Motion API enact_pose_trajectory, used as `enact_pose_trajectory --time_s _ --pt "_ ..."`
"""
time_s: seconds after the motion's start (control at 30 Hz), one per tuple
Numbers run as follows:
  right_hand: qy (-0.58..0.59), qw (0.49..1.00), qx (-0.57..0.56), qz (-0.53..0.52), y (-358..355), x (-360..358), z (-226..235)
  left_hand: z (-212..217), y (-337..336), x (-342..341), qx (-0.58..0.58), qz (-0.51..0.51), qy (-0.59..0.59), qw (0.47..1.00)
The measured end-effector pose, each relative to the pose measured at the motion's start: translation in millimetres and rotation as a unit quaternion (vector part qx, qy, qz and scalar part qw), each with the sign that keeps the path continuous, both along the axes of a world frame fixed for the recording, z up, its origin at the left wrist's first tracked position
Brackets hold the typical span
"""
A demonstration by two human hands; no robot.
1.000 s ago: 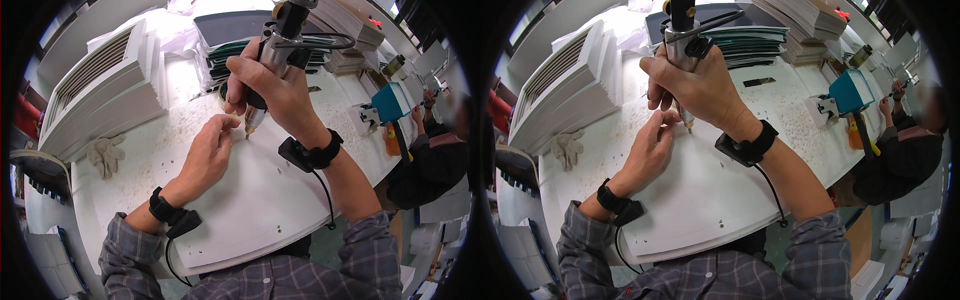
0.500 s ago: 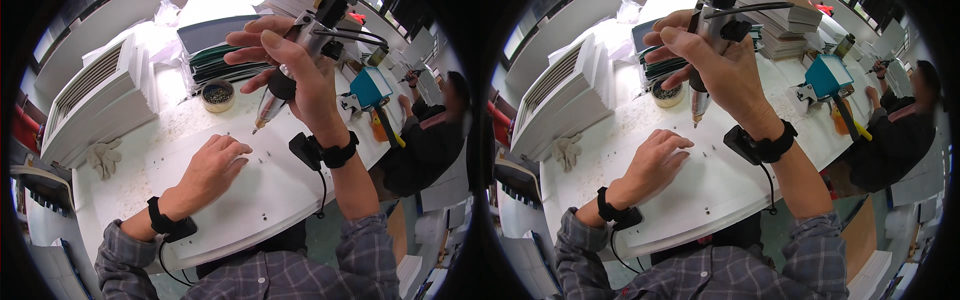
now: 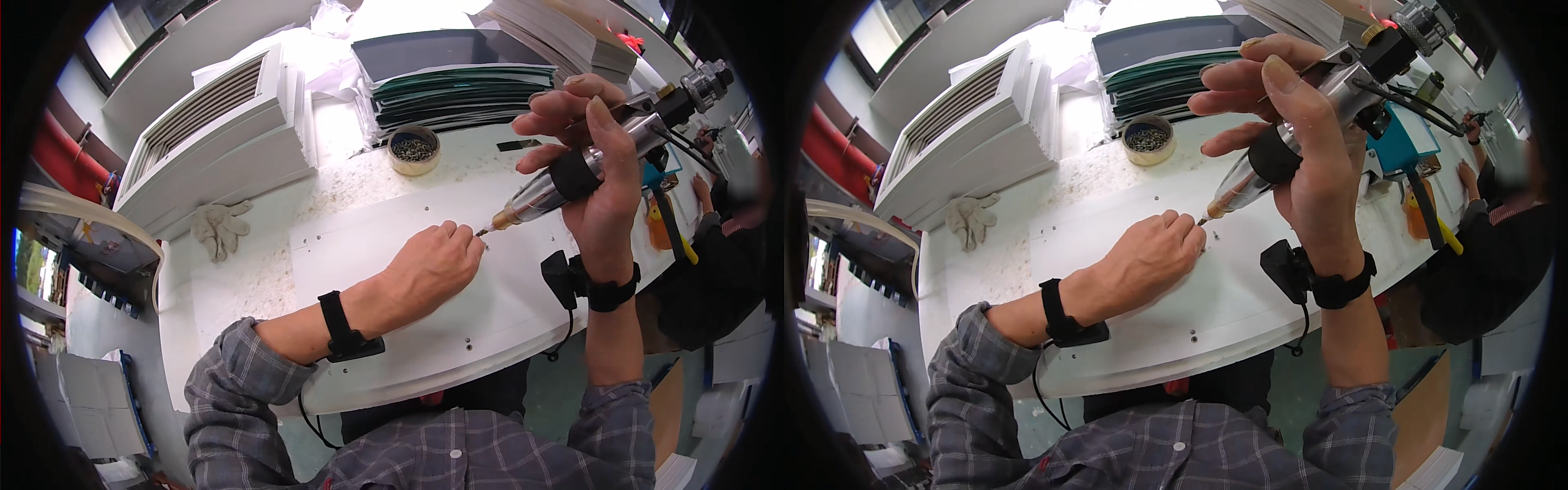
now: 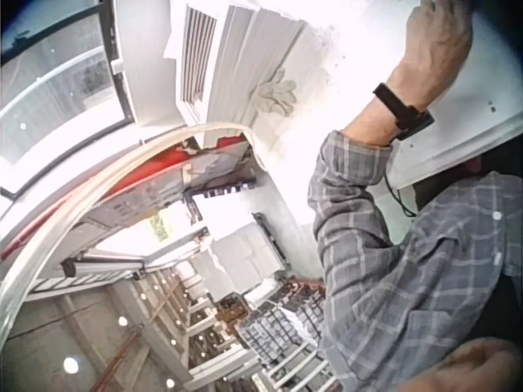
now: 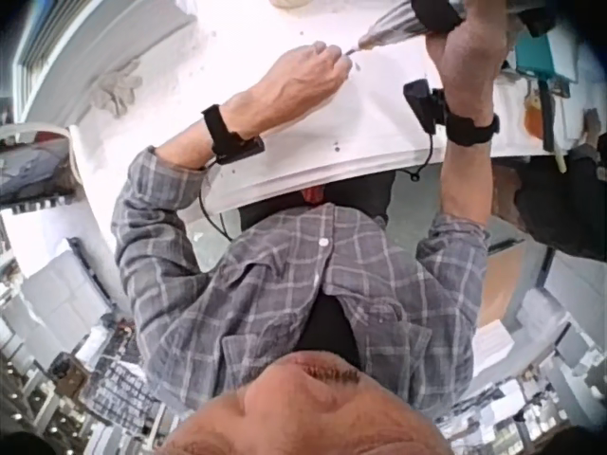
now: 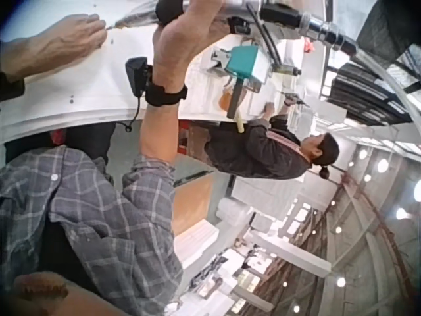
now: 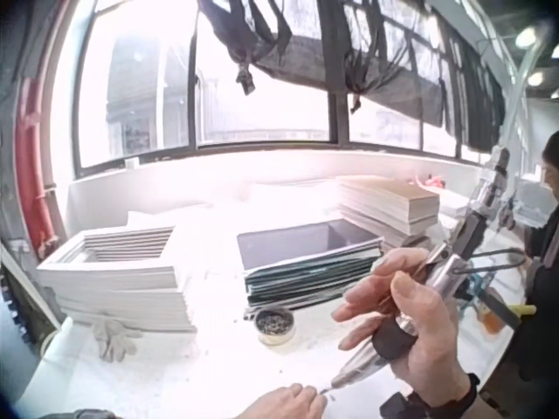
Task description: The person uses a pneumatic screwdriver to fasten screws into a white rectangular frame on a workbench. They then move to a pallet to inspect and stack white frame components, followed by placing a black panel into a frame and wiping the surface with a cloth.
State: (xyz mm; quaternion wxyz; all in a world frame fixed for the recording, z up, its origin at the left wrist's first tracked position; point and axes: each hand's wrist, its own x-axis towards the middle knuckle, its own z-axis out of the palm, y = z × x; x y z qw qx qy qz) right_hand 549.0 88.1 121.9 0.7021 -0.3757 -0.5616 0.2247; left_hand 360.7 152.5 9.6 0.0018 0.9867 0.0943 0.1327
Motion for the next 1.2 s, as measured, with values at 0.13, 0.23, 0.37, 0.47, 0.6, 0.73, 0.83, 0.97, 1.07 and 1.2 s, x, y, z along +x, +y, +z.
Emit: enact_pose_trajectory --time_s 0.13,0.23,0.37,0.47,0.6,0.73,0.83,0.97,1.07,1.2 --pt "0.048 0.997 0.03 0.054 3.7 -3.3 -0.9 9.2 -3.6 -25.0 -0.184 0.065 -0.048 0.98" --pt "0.08 0.993 0.031 0.076 1.1 -17.0 4.0 22.7 -2.1 -57.4 -0.396 0.136 -0.049 0.907" --pt "0.121 0.984 0.024 0.129 5.5 -46.5 5.7 16.4 -4.6 -105.3 -0.524 0.161 -0.125 0.827" --pt "0.136 0.976 0.018 0.171 13.5 -67.5 1.6 10.6 -12.3 -133.4 -0.641 0.144 -0.183 0.731" --pt "0.144 0.971 0.007 0.193 19.7 -93.1 1.7 5.6 -15.5 -154.0 -0.701 0.106 -0.236 0.665" --pt "0.14 0.97 -0.002 0.198 22.5 -110.7 0.1 4.6 -18.3 -168.0 -0.713 0.098 -0.243 0.651" --pt "0.14 0.97 -0.005 0.199 23.6 -119.1 1.1 3.8 -18.8 -173.9 -0.719 0.097 -0.243 0.644" --pt "0.141 0.969 -0.006 0.204 24.1 -126.4 0.4 0.9 -20.9 -179.0 -0.725 0.099 -0.25 0.635" --pt "0.143 0.968 -0.005 0.206 24.0 -130.8 0.4 -1.7 -22.0 -183.3 -0.736 0.089 -0.257 0.62" --pt "0.141 0.966 -0.003 0.218 22.1 -135.3 2.5 -2.7 -27.3 -188.0 -0.749 0.088 -0.262 0.602"
